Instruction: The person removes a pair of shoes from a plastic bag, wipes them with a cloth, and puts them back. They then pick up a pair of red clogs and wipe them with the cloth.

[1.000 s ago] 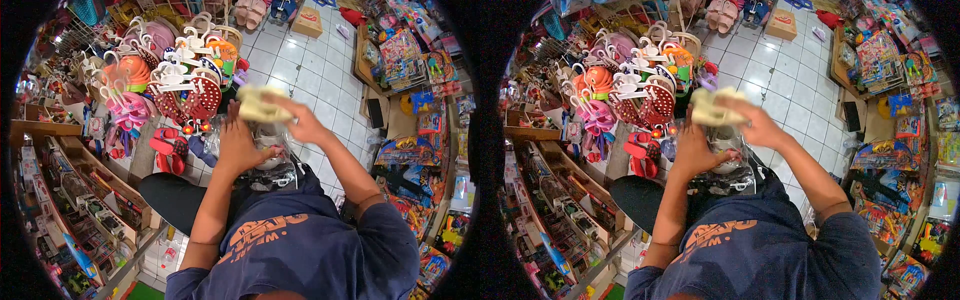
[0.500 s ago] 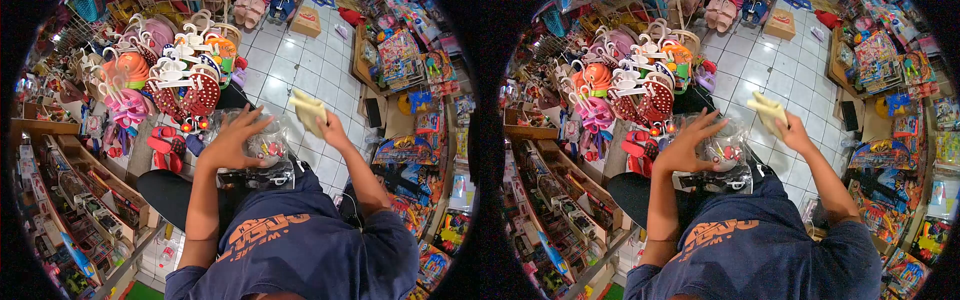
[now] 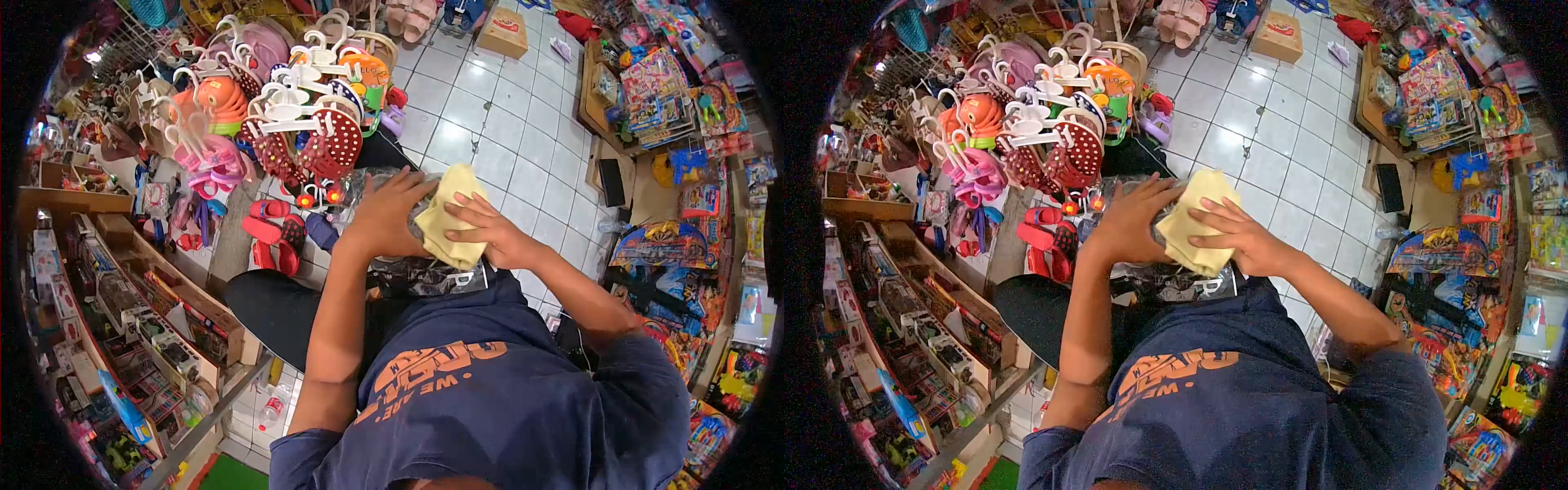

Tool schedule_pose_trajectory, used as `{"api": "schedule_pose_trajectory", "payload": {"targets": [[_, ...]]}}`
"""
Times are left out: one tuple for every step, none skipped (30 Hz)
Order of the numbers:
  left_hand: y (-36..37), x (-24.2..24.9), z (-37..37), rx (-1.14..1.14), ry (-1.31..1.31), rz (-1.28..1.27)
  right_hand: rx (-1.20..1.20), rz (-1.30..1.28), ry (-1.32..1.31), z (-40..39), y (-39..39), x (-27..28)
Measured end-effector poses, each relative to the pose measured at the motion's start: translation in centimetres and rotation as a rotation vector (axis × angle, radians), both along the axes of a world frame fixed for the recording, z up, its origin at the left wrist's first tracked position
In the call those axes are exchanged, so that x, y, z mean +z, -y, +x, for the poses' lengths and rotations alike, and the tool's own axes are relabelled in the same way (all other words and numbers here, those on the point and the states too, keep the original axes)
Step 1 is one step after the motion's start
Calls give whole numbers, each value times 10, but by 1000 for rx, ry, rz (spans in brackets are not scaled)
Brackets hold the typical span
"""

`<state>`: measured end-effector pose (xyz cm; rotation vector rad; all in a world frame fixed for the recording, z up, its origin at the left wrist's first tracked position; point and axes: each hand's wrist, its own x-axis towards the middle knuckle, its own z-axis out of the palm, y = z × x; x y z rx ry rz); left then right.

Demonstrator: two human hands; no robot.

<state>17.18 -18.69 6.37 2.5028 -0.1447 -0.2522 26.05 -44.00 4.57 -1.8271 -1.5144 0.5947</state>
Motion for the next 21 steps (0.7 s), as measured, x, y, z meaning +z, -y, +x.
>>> {"api": "schedule_pose_trajectory", "payload": {"targets": [[0,3,1,-11,-9,25,-38,-2,-2,-3,7,-1],[1,5,1,-27,-15,52,-43,-3,-1,-5,16,-3],[1,5,1,-6,-13,35,-55,-14,-104,-5,26,-6],[1,6,1,-12,-6,35,-67,-26,-205,-4,36,-10],[-1,6,0,-10,0,7,-69,-46,-370,-2,45,-11],[-3,7,-1,-7,5,-21,-74,-45,-364,1,55,-10],[-4,4,-2,-12,11,-21,-294,-229,-502,3,58,1],[-5,1,-3,-17,45,-60,-514,-414,-636,6,59,7],[-6,-3,-5,-19,76,-101,-513,-415,-634,11,59,6],[-6,-3,-6,-15,75,-104,-592,-156,-594,18,57,2],[-5,-3,-6,-15,89,-86,-665,104,-549,23,49,8],[-5,-3,-7,-16,103,-68,-650,182,-368,24,40,15],[-3,-3,-7,-15,104,-70,-629,261,-183,23,20,38],[-2,-2,-6,-7,109,-65,-629,261,-180,24,7,52],[-1,-2,-5,0,116,-59,-510,263,29,25,-5,65],[-1,-1,-5,-1,120,-59,-388,262,236,24,-16,77],[-1,-1,-5,2,116,-34,-386,263,238,21,-27,90],[-2,-2,-5,8,111,-10,-382,308,274,18,-38,101],[-2,-4,-9,12,110,-12,-377,350,307,15,-46,106],[-3,-6,-13,9,131,-54,-373,352,309,14,-52,106],[-5,-8,-12,12,166,-92,-295,345,321,17,-59,107]]}}
